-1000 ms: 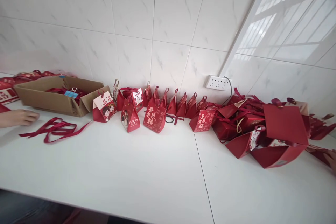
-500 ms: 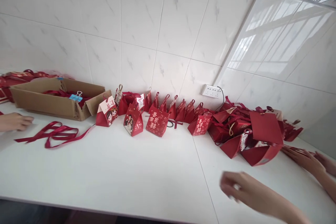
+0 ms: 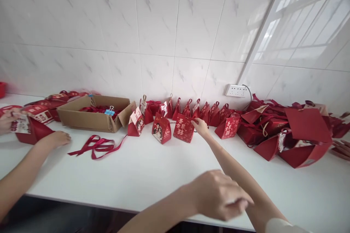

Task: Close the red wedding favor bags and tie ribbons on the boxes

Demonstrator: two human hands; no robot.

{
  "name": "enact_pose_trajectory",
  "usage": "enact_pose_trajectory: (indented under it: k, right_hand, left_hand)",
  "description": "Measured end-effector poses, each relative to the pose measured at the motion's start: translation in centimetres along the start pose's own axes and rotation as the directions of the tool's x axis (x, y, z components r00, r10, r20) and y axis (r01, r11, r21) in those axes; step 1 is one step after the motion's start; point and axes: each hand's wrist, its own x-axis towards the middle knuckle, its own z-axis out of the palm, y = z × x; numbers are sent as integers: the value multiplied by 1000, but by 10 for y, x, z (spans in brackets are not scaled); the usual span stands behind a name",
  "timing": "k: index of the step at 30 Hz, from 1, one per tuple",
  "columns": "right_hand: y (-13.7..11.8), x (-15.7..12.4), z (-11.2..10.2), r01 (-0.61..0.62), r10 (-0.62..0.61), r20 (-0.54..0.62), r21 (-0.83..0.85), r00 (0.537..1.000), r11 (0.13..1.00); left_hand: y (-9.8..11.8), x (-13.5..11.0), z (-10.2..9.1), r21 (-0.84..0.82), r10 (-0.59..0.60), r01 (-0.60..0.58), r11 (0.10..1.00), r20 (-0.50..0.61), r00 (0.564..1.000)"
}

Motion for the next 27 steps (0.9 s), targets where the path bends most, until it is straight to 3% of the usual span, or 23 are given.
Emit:
enact_pose_trajectory:
  k: [1, 3, 4, 7, 9, 10, 12, 15, 17, 21, 27]
  right_hand:
    - [-2, -2, 1, 12, -13, -10, -21, 1000, 1000]
    - [-9, -9, 1, 46, -48, -36, -73, 998, 996]
    - [-14, -14, -1, 63, -67, -42, -91, 997, 994]
    - [-35, -31, -9, 110, -116, -35, -125, 993, 986]
    - [-52, -42, -15, 134, -134, 8, -113, 991, 985]
    - [-61, -47, -18, 141, -138, 44, -90, 989, 986]
    - [-77, -55, -23, 150, -146, 109, -24, 983, 988]
    - [-93, -61, -28, 171, -169, 142, -1, 975, 985]
    - [-99, -62, -29, 203, -194, 132, -65, 972, 977]
    - [-104, -65, -27, 295, -284, 87, -171, 955, 940]
    - [-105, -71, -26, 400, -394, 73, -203, 916, 894]
  left_hand:
    - [-7, 1, -19, -61, 5, -8, 998, -53, 999]
    - [-21, 4, -57, -126, -113, 83, 989, -251, 961]
    - [-29, 6, -75, -146, -193, 151, 978, -335, 922]
    - [-56, 13, -118, -108, -377, 386, 916, -555, 742]
    - [-73, 16, -134, -132, -475, 500, 856, -583, 659]
    - [-80, 17, -140, -185, -537, 533, 825, -547, 642]
    - [-90, 18, -145, -325, -643, 554, 766, -412, 646]
    - [-93, 15, -144, -473, -677, 517, 713, -272, 684]
    - [-89, 16, -141, -504, -669, 479, 718, -310, 676]
    - [-72, 23, -137, -418, -619, 458, 785, -500, 605]
    - [-54, 30, -130, -292, -536, 453, 842, -539, 650]
